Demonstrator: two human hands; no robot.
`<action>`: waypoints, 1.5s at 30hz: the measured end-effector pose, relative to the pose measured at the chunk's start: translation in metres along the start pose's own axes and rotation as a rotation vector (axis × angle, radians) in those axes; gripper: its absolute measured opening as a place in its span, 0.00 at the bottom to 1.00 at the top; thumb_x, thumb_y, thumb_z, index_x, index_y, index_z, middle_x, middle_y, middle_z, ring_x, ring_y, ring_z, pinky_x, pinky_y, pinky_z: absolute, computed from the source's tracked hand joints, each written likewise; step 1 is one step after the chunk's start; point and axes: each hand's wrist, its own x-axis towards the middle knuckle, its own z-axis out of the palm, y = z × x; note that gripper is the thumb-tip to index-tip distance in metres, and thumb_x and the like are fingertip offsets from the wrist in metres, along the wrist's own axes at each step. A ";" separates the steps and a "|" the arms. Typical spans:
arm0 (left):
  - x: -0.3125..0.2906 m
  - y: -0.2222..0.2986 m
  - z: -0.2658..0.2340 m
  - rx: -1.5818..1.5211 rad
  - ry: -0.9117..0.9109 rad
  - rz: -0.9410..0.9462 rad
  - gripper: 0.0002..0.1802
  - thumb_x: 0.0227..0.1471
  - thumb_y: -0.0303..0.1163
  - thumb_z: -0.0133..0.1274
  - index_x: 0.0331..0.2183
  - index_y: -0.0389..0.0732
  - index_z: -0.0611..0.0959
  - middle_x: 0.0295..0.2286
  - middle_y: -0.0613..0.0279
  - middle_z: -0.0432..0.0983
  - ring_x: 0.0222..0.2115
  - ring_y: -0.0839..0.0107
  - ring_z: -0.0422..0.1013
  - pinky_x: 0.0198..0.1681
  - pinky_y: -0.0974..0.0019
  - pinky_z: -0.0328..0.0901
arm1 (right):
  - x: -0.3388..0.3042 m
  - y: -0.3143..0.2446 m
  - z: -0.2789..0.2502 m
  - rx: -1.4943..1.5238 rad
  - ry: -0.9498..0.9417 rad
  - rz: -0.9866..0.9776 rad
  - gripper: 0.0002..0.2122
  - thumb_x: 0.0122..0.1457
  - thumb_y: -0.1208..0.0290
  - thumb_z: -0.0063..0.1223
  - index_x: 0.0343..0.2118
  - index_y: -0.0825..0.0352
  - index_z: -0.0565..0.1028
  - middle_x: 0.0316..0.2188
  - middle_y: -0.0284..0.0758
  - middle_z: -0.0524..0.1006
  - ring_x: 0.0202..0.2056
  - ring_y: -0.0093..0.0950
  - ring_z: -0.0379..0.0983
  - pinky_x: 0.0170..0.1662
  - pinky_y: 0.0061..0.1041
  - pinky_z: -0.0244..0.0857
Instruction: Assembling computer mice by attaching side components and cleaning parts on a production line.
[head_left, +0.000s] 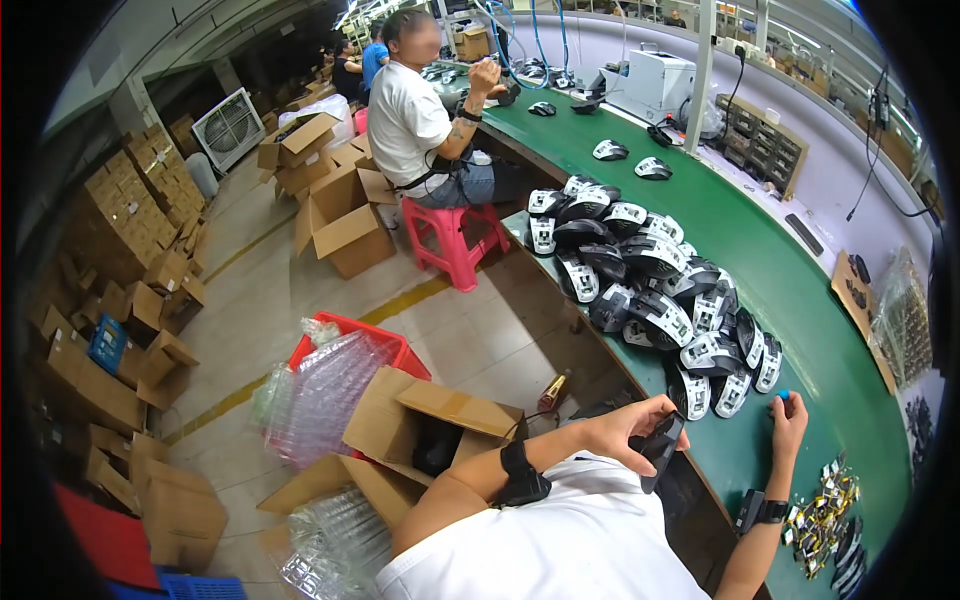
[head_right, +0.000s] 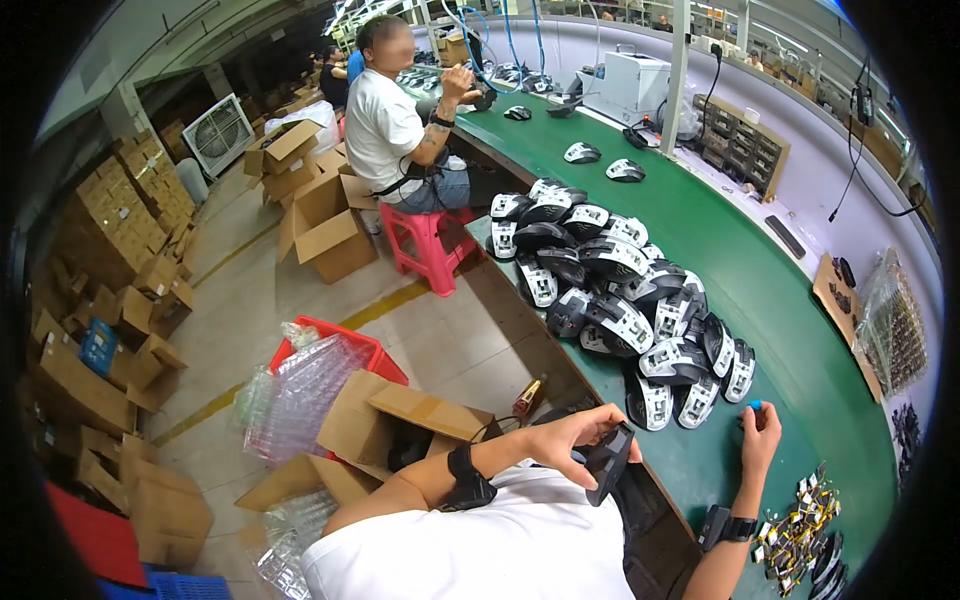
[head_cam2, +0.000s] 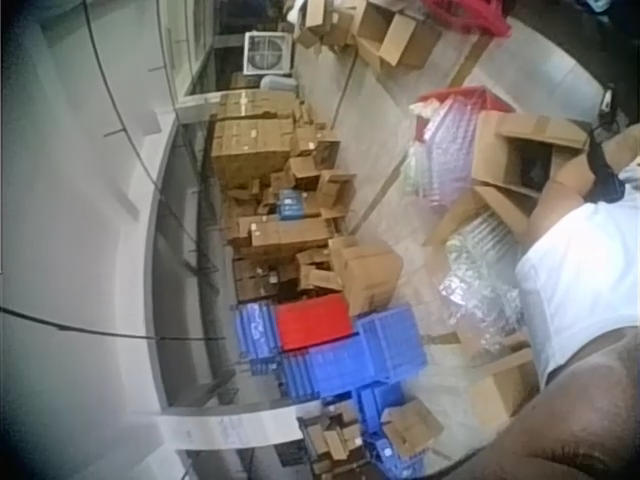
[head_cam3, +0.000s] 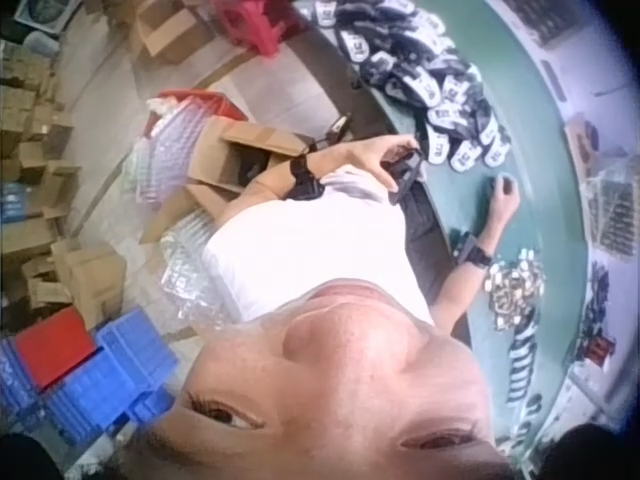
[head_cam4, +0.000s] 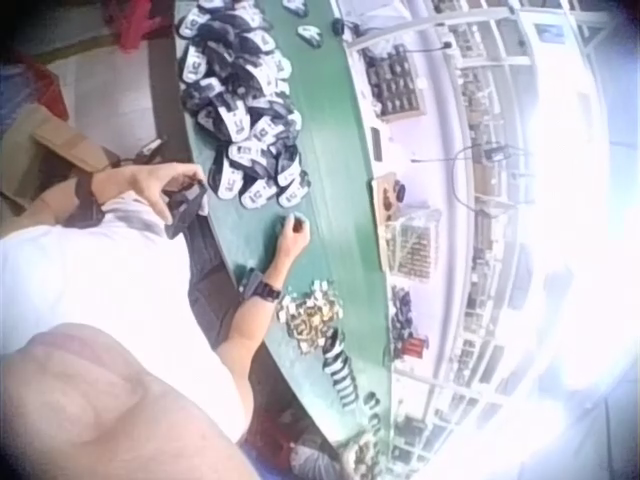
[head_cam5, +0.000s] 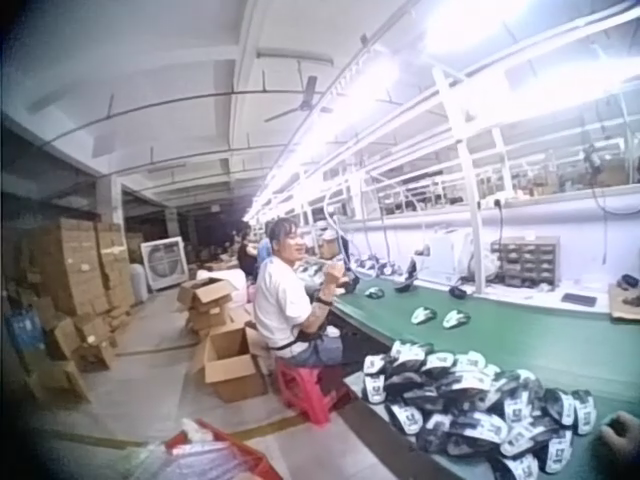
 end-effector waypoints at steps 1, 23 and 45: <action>0.000 -0.002 -0.001 0.003 -0.011 0.009 0.43 0.35 0.33 0.70 0.48 0.37 0.61 0.47 0.52 0.68 0.50 0.64 0.65 0.57 0.61 0.56 | -0.001 -0.001 0.000 0.001 -0.002 0.004 0.04 0.58 0.75 0.50 0.31 0.71 0.71 0.23 0.28 0.73 0.26 0.16 0.68 0.31 0.16 0.62; 0.010 -0.014 -0.004 -0.180 -0.210 -0.044 0.42 0.36 0.31 0.68 0.49 0.38 0.61 0.46 0.53 0.68 0.51 0.63 0.65 0.56 0.59 0.58 | -0.003 -0.008 -0.002 -0.061 0.008 0.009 0.04 0.57 0.75 0.51 0.30 0.70 0.70 0.22 0.28 0.73 0.25 0.16 0.68 0.30 0.16 0.63; -0.019 -0.007 -0.004 -0.502 0.151 0.028 0.47 0.32 0.59 0.68 0.45 0.37 0.68 0.30 0.63 0.66 0.28 0.75 0.67 0.30 0.72 0.66 | -0.001 -0.011 0.000 -0.144 -0.001 -0.053 0.06 0.55 0.74 0.53 0.30 0.71 0.70 0.22 0.29 0.73 0.25 0.16 0.68 0.30 0.18 0.62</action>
